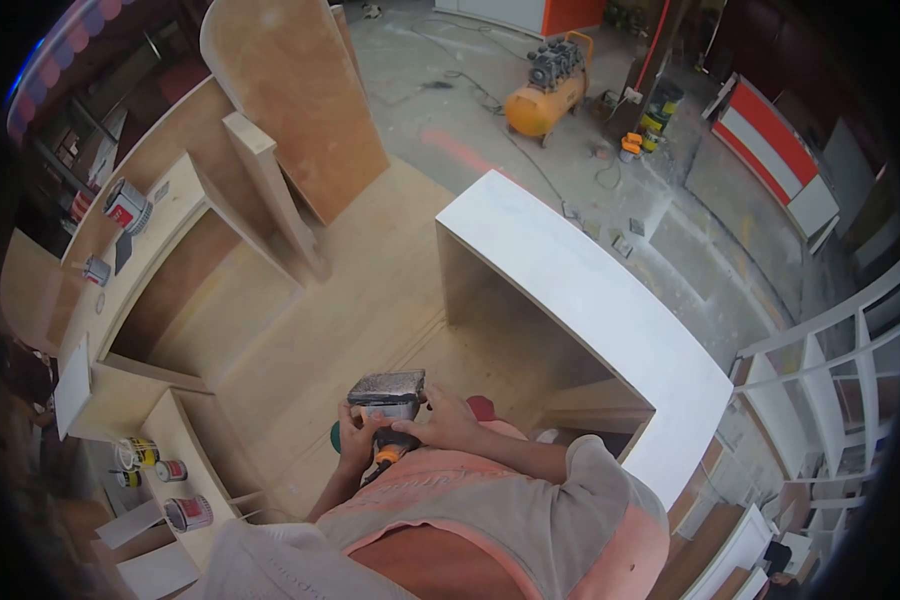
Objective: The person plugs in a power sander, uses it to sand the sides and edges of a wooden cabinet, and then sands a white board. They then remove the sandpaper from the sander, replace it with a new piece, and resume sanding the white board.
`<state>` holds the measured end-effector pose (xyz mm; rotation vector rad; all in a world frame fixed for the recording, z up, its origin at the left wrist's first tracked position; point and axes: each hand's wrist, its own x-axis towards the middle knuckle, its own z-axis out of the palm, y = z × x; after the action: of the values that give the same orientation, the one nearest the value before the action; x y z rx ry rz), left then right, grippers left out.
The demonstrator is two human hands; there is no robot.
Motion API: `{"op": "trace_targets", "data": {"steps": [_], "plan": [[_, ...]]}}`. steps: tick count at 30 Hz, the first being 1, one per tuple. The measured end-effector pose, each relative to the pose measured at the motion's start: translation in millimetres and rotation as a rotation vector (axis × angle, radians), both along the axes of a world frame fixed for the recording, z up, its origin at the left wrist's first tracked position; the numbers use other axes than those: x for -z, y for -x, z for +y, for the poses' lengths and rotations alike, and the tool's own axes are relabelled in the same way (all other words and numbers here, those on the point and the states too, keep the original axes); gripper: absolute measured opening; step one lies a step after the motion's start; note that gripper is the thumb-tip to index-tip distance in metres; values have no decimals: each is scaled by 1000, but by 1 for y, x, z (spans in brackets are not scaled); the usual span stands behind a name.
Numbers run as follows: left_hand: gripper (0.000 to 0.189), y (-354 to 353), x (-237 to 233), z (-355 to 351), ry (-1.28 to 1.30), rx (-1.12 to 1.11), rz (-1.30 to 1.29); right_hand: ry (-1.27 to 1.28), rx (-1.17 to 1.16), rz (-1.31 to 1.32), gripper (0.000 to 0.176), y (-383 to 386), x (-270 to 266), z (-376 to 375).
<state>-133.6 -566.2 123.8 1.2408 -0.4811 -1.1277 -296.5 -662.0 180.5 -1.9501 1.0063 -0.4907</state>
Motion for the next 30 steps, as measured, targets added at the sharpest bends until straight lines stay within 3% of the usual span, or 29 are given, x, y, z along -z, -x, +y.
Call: {"op": "trace_targets", "data": {"steps": [7, 9, 10, 12, 13, 15, 16, 18, 21, 24, 25, 27, 30], "plan": [[48, 5, -11, -1, -71, 53, -141, 100, -3, 69, 67, 5, 6, -1], [57, -2, -1, 0, -126, 59, -265, 72, -56, 107, 68, 4, 14, -3], [55, -9, 22, 2, -84, 55, -242, 62, 75, 99, 68, 5, 8, -2], [50, -17, 31, -4, -69, 84, -230, -9, -21, 124, 71, 6, -8, -5], [50, -22, 34, -5, -71, 204, -237, -50, -20, 109, 70, 5, -5, -4], [51, -22, 38, -12, -93, 70, -282, -104, 49, 97, 70, 8, 3, -5], [51, -19, 34, -17, -100, 146, -284, -118, 62, 75, 67, 7, 8, -2], [53, -16, 16, -28, -245, 178, -615, -151, 136, 44, 64, 8, 14, -2], [58, -19, 18, -49, -284, 350, -755, -206, 192, -70, 58, 17, 17, 1], [62, -17, 7, -69, -169, 527, -987, -209, 353, -49, 54, 24, 9, 11], [62, -16, 8, -74, -148, 589, -999, -241, 401, -77, 51, 24, 10, 15], [65, -8, 17, -88, -109, 628, -724, -276, 515, -112, 49, 31, 11, 22], [67, 3, 2, -105, -19, 840, -831, -289, 642, -130, 46, 34, 8, 34]]}}
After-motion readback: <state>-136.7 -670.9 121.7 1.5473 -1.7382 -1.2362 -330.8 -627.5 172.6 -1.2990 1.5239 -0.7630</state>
